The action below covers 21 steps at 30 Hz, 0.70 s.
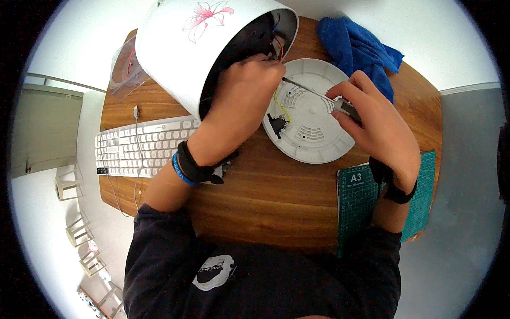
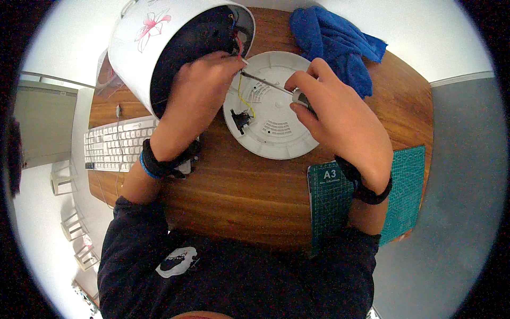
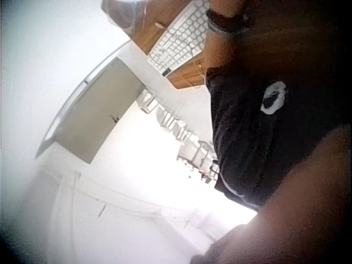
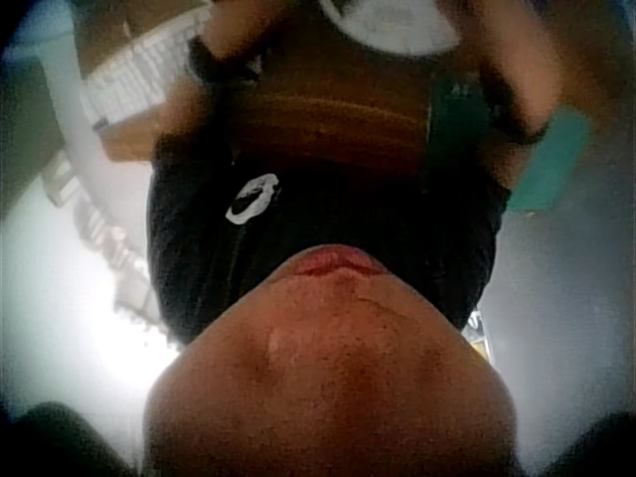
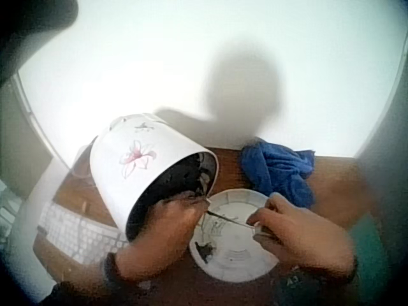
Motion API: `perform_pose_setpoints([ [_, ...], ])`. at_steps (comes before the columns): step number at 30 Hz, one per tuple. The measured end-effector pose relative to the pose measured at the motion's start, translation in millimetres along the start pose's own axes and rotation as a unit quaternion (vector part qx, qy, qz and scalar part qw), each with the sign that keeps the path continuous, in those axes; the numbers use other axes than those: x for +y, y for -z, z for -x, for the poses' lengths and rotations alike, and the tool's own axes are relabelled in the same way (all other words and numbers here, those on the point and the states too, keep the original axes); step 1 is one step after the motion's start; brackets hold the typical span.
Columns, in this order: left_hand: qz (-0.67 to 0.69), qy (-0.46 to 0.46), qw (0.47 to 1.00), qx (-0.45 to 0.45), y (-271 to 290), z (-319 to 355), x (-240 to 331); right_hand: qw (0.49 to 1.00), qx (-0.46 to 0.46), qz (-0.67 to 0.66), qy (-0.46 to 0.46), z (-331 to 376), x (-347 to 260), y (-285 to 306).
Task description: The person wipes the interior and exterior of a white rice cooker with a blue cloth, then uses a screwdriver to remove the bottom cover, exposing the internal wiring and components.
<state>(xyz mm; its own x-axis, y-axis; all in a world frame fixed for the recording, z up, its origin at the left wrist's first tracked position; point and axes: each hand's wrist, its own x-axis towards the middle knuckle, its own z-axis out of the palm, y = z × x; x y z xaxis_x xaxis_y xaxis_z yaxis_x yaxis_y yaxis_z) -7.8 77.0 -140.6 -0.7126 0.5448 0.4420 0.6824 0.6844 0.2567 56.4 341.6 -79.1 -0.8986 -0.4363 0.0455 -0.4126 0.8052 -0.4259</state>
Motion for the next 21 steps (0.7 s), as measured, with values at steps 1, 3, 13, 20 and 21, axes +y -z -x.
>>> perform_pose_setpoints([
  [1,0.002,0.001,1.0,-0.002,1.2,-0.6,0.7,1.0,0.003,0.0,-0.002,-0.3,0.2,-0.1],
  [3,0.001,0.001,1.0,-0.001,0.8,-0.7,0.0,1.0,0.009,0.001,-0.004,-0.7,0.5,-0.4],
  [13,0.005,0.003,1.0,0.011,-1.7,1.5,-1.1,0.999,0.03,0.009,0.026,-1.4,6.5,-4.2],
  [20,0.007,-0.002,1.0,0.007,0.3,-0.3,-0.4,0.999,0.007,-0.029,0.02,-1.2,1.0,-0.1],
  [21,0.005,-0.001,1.0,0.007,-1.0,-0.2,-1.0,0.999,0.009,-0.032,0.03,-0.6,0.1,0.2],
])
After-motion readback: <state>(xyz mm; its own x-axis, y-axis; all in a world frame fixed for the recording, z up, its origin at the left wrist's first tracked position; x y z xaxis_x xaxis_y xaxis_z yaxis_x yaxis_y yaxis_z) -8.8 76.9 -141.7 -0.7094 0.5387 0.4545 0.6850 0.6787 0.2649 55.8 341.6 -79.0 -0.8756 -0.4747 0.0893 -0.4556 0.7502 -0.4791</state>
